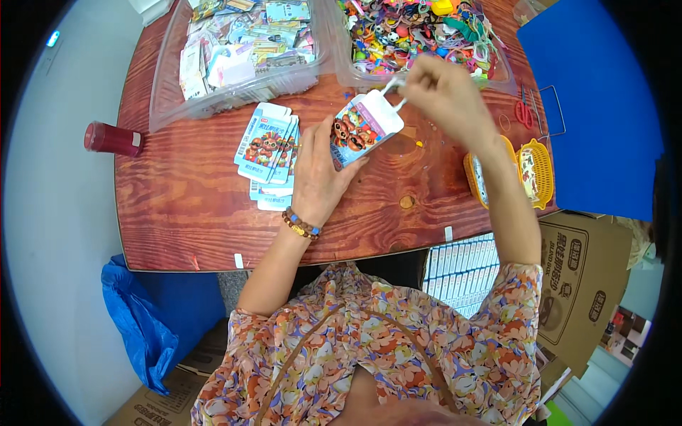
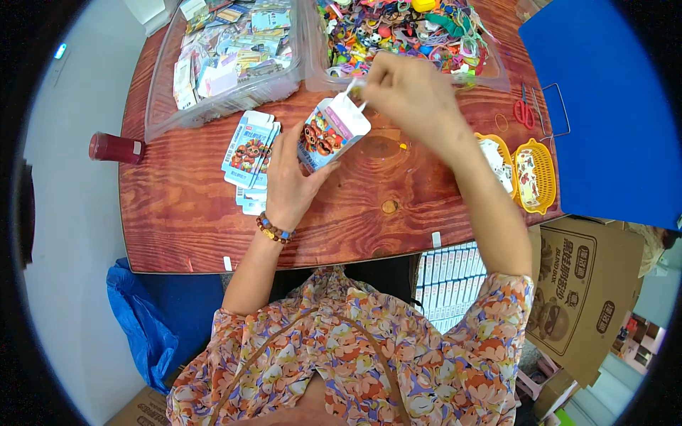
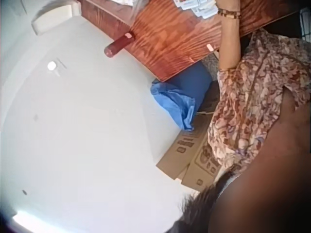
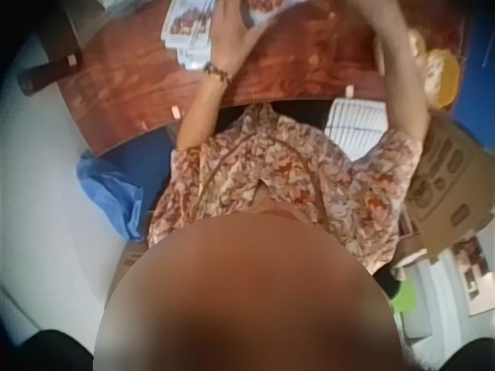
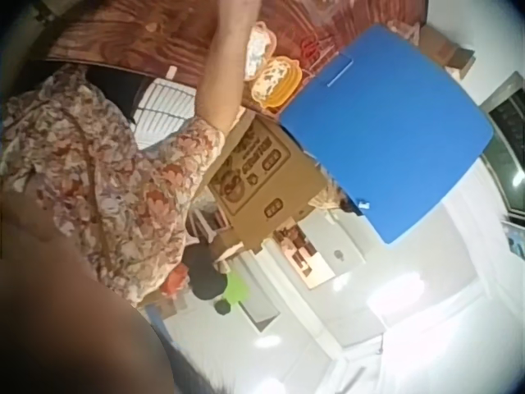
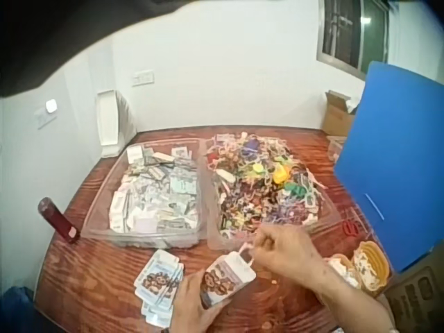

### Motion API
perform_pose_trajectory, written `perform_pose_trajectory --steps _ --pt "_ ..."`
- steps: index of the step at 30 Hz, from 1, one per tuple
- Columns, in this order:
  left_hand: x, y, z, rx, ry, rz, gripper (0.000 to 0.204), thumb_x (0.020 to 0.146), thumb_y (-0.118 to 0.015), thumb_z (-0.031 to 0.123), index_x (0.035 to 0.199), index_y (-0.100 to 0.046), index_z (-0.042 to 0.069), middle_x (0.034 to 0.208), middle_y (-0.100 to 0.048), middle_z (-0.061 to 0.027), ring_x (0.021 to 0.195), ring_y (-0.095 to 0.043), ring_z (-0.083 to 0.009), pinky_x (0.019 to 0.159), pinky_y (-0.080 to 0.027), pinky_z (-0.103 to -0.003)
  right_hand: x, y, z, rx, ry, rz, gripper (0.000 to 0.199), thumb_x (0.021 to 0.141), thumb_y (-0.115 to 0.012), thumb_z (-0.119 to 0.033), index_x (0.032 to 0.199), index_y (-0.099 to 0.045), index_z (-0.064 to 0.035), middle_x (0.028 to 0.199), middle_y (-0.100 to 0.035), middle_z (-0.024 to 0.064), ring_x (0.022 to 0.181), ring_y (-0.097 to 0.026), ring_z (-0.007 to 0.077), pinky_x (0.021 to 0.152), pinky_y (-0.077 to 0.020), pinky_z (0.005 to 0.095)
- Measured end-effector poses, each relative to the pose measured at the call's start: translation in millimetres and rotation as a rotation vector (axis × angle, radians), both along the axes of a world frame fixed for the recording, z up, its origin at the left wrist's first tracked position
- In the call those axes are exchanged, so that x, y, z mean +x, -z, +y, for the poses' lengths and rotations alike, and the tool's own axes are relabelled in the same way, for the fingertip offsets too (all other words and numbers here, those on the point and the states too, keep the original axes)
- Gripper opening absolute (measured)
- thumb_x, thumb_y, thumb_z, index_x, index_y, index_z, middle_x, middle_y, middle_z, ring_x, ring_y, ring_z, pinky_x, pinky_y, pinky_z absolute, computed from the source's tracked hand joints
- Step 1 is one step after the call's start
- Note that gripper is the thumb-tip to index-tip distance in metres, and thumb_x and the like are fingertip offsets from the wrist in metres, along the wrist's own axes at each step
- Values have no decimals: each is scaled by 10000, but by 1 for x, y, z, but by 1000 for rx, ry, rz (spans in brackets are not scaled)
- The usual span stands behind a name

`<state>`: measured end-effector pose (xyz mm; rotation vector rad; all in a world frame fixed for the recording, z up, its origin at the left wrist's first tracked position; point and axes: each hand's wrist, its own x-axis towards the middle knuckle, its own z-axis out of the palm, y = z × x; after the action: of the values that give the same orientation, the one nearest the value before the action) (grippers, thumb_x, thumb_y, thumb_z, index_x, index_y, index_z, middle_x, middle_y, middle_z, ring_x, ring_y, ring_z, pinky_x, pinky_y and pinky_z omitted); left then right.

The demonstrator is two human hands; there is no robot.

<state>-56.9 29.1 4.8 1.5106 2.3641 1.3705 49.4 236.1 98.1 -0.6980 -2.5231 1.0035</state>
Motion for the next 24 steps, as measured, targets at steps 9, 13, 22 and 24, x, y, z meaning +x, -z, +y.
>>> perform_pose_trajectory --steps 9,13,22,24 --pt "12 5 4 2 12 4 813 680 -876 113 1356 -450 -42 1203 -534 -222 1100 -563 -394 918 -497 -447 13 10 -52 353 100 -159 207 866 -672 -280 817 -650 -80 728 -684 110 700 -677 306 607 -503 405" --pt "8 7 -3 -41 2 6 786 704 -868 132 1348 -455 -46 1212 -540 -230 1118 -561 -396 930 -494 -445 16 7 -24 325 -81 -187 242 920 -610 -299 933 -733 -90 806 -712 94 743 -680 305 647 -510 400" --pt "9 7 -3 -71 53 -44 795 710 -867 169 1357 -457 -44 1213 -547 -228 1095 -570 -401 910 -502 -447 3 6 131 463 96 -520 234 859 -667 -250 1022 -742 -99 946 -737 90 896 -699 258 793 -529 385" --pt "5 9 -4 -66 42 -37 794 709 -867 168 1356 -458 -45 1210 -548 -228 1092 -572 -398 908 -502 -446 -4 4 132 513 1 -726 188 834 -675 -229 951 -726 -91 884 -727 78 851 -692 265 773 -524 391"
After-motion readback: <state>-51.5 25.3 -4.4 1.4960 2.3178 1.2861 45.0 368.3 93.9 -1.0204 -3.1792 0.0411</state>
